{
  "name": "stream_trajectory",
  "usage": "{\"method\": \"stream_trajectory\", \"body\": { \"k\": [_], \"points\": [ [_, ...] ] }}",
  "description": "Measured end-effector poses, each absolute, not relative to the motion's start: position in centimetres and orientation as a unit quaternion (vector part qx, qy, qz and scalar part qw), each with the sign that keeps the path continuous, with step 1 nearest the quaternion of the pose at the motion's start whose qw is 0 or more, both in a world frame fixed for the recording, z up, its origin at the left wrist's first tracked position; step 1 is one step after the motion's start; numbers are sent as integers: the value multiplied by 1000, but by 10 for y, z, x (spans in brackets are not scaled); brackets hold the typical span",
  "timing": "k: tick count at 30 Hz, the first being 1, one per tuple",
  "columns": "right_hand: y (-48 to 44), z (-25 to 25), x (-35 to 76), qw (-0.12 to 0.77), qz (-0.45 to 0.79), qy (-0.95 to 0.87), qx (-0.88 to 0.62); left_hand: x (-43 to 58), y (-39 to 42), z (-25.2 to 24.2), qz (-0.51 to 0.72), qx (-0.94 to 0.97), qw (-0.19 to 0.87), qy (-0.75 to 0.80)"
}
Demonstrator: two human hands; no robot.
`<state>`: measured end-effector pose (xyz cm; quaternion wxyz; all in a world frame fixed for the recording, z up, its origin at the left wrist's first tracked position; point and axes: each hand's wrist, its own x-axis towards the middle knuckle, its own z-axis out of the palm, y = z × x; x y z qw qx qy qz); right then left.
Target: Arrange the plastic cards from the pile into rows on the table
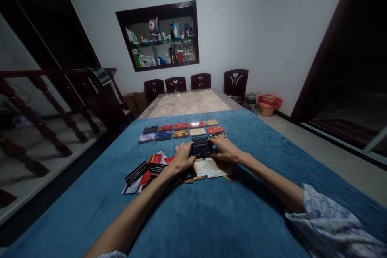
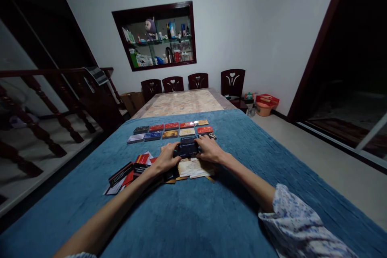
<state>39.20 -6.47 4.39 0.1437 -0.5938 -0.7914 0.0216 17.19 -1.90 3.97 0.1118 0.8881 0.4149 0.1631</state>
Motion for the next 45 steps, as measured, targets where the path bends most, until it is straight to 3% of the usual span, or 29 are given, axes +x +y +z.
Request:
{"method": "stream_trajectory", "body": {
  "k": [14,45],
  "points": [
    [-68,53,397,171,67,-794,-579,167,-18,45,148,896,115,402],
    [-16,58,405,126,66,-795,-589,185,13,63,63,891,57,447]
  ]
}}
